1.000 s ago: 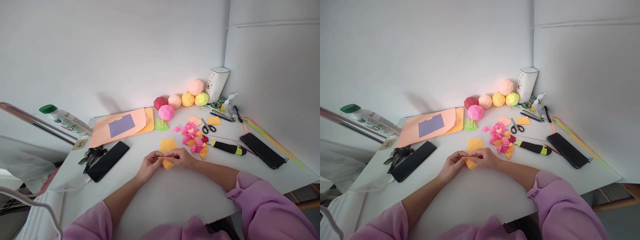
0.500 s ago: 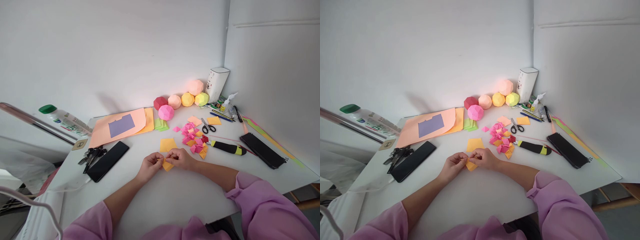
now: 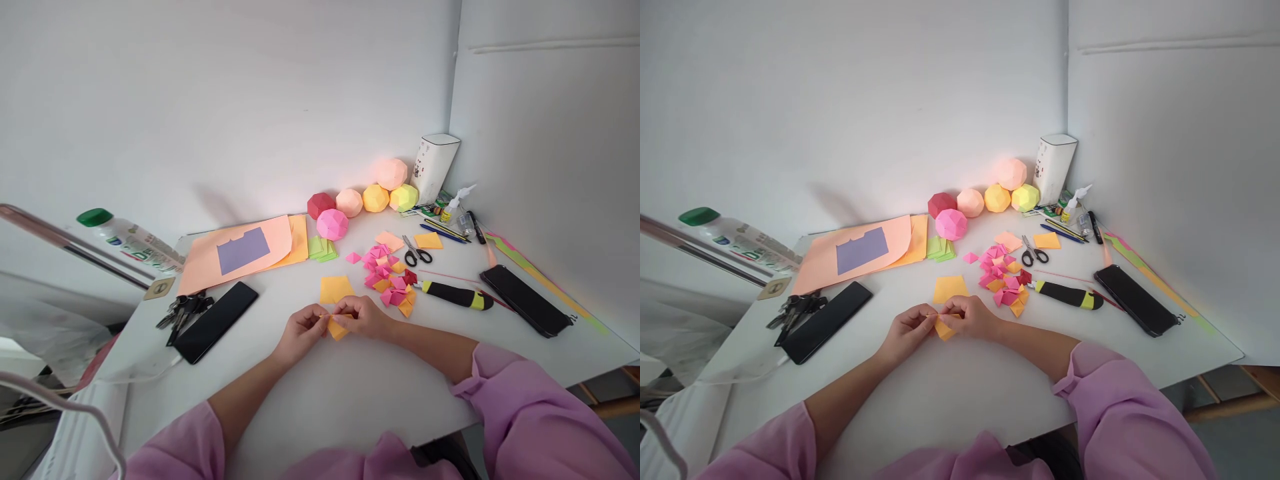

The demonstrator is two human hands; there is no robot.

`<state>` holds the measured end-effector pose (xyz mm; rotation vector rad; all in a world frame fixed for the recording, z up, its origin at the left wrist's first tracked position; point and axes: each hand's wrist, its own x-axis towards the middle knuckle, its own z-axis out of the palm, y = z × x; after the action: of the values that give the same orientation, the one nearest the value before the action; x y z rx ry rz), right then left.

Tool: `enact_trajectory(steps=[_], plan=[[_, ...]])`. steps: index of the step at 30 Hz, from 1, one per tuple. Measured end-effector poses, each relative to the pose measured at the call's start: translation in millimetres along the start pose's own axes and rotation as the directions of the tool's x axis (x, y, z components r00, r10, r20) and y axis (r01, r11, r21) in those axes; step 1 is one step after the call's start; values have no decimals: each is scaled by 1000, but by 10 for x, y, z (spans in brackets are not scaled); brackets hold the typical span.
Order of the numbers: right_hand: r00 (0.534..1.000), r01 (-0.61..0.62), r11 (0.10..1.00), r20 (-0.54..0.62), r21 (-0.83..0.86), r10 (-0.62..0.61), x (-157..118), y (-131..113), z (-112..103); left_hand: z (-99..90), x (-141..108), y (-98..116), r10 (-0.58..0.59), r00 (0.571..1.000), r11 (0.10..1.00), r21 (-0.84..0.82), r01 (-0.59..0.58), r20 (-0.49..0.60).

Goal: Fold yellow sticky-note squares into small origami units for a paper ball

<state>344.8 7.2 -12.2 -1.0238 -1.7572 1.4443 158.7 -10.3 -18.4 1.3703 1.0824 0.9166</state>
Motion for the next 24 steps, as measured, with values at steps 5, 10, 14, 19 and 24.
enact_trajectory(steps=[5,10,14,19,24], plan=[[998,58,998,-24,-34,-59,-4,14,35,12,-3,-10,22,1000,1000,21,-22,20],[998,-33,999,-42,43,35,6,1,19,-27,9,-69,-54,998,993,-109,50,-35],[991,-90,981,-84,169,105,34,-6,-18,-58,45,-107,-86,991,953,-300,51,-103],[993,-66,967,-83,246,89,40,-24,-48,-70,59,-108,-67,990,933,-359,18,-124],[997,-58,992,54,112,52,21,-19,-36,-55,35,-89,-89,995,962,-261,76,-38]])
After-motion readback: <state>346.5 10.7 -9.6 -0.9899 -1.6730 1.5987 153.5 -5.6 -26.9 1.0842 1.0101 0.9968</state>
